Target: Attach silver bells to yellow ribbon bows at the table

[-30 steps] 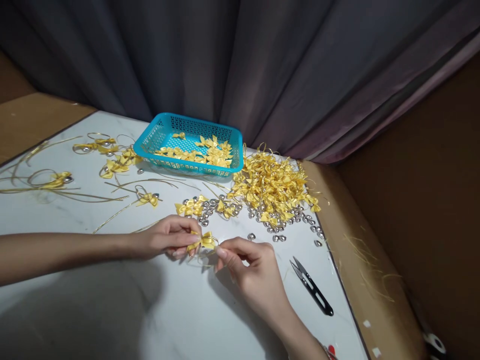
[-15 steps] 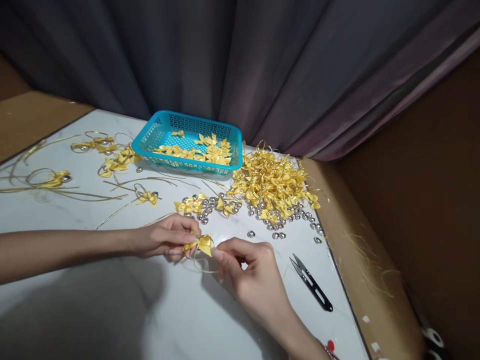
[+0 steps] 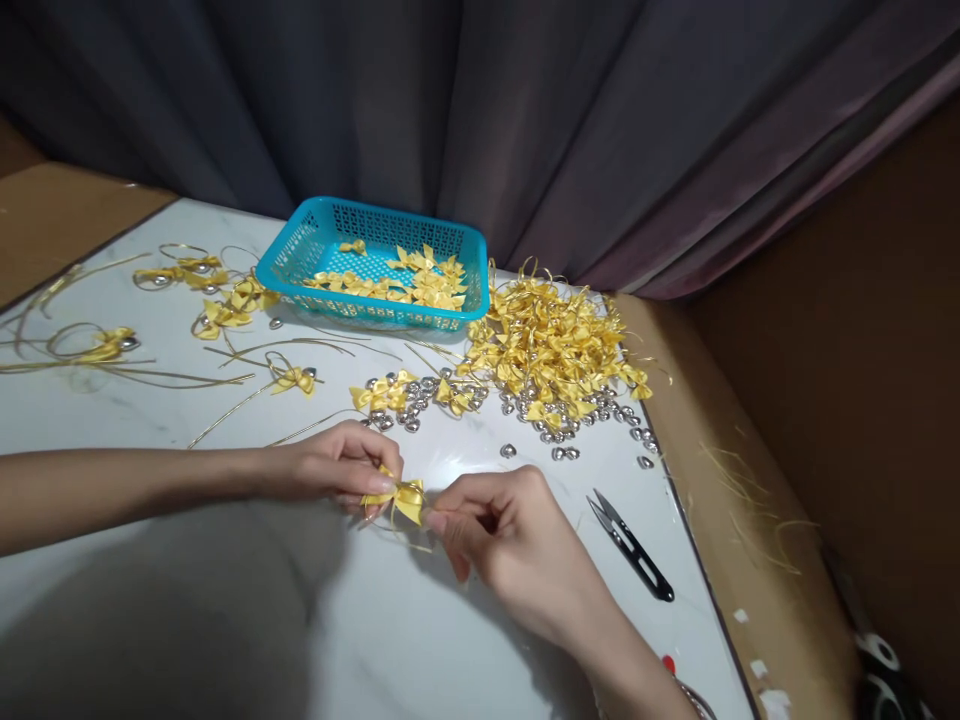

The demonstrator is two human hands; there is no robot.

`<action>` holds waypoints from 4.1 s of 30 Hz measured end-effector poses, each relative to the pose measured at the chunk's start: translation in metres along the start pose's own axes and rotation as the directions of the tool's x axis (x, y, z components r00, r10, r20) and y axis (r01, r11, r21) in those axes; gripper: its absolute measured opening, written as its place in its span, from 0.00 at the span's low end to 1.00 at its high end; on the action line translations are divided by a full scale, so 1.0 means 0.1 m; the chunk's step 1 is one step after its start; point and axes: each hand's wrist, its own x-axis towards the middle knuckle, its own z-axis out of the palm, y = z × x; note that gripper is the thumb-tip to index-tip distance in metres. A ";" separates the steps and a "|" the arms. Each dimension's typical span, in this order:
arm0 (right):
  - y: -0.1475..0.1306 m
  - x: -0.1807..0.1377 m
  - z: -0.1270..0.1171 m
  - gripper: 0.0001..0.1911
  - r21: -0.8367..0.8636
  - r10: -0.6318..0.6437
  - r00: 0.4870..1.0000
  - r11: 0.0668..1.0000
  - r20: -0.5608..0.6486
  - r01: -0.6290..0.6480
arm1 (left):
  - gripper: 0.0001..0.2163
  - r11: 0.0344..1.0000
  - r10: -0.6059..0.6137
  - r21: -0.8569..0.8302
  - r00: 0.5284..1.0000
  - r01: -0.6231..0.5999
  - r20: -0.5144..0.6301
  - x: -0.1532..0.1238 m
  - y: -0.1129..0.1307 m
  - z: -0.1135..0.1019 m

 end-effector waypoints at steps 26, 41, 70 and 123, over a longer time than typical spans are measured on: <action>0.13 0.15 0.17 0.14 0.286 0.069 0.997 0.956 -0.027 -0.059 | 0.11 1.000 -0.013 -0.019 0.995 0.011 -0.095 0.00 0.06 0.03; 0.11 0.10 0.05 0.09 -0.682 -0.523 0.852 0.629 -0.014 0.374 | 0.09 0.964 0.003 0.261 0.987 0.039 -0.159 0.03 0.03 0.06; 0.16 0.11 0.00 0.13 -0.655 -0.867 0.477 0.445 -0.144 0.611 | 0.07 0.915 -0.067 0.394 0.996 0.086 -0.061 0.03 -0.15 0.08; 0.44 0.08 0.25 0.11 0.486 0.097 0.987 0.874 -0.127 -0.023 | 0.12 0.891 0.038 0.455 0.995 0.008 -0.092 0.08 -0.16 0.11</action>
